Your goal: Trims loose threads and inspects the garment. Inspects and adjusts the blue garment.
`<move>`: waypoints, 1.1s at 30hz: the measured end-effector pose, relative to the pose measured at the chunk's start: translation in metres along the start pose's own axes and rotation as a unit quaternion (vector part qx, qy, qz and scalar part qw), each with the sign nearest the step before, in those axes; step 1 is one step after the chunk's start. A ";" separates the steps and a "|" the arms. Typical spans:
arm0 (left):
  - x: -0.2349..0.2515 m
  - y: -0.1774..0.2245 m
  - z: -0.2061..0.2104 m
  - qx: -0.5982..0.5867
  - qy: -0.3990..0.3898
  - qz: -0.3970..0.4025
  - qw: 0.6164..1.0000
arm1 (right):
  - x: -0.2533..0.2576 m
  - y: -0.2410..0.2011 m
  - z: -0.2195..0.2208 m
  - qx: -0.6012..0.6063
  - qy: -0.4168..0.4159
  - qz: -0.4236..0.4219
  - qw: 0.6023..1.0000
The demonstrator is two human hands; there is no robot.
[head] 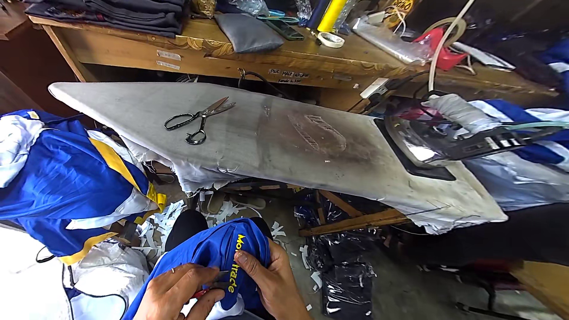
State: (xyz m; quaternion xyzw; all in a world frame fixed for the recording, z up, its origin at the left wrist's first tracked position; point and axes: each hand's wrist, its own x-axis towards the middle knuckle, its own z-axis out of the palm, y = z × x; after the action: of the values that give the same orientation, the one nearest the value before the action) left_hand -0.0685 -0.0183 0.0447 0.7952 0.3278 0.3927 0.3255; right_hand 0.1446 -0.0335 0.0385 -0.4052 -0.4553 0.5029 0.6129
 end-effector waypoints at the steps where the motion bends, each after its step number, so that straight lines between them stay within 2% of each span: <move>1: 0.000 0.000 0.000 -0.001 0.000 -0.003 1.000 | 0.000 0.000 0.000 -0.003 0.000 -0.004 1.000; 14: 0.000 -0.006 0.003 -0.036 0.007 -0.006 0.999 | -0.001 0.002 0.002 0.000 0.002 -0.007 1.000; 18: 0.000 -0.007 0.006 -0.085 0.020 -0.035 0.996 | -0.001 0.001 0.004 -0.004 0.004 -0.010 1.000; 33: 0.001 0.000 0.008 -0.141 0.030 -0.084 0.986 | -0.002 0.000 0.007 0.006 -0.002 -0.007 1.000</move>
State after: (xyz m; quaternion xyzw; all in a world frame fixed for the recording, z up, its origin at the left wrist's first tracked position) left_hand -0.0615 -0.0194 0.0413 0.6990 0.3440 0.4300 0.4563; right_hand 0.1379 -0.0350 0.0398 -0.3975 -0.4556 0.5024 0.6180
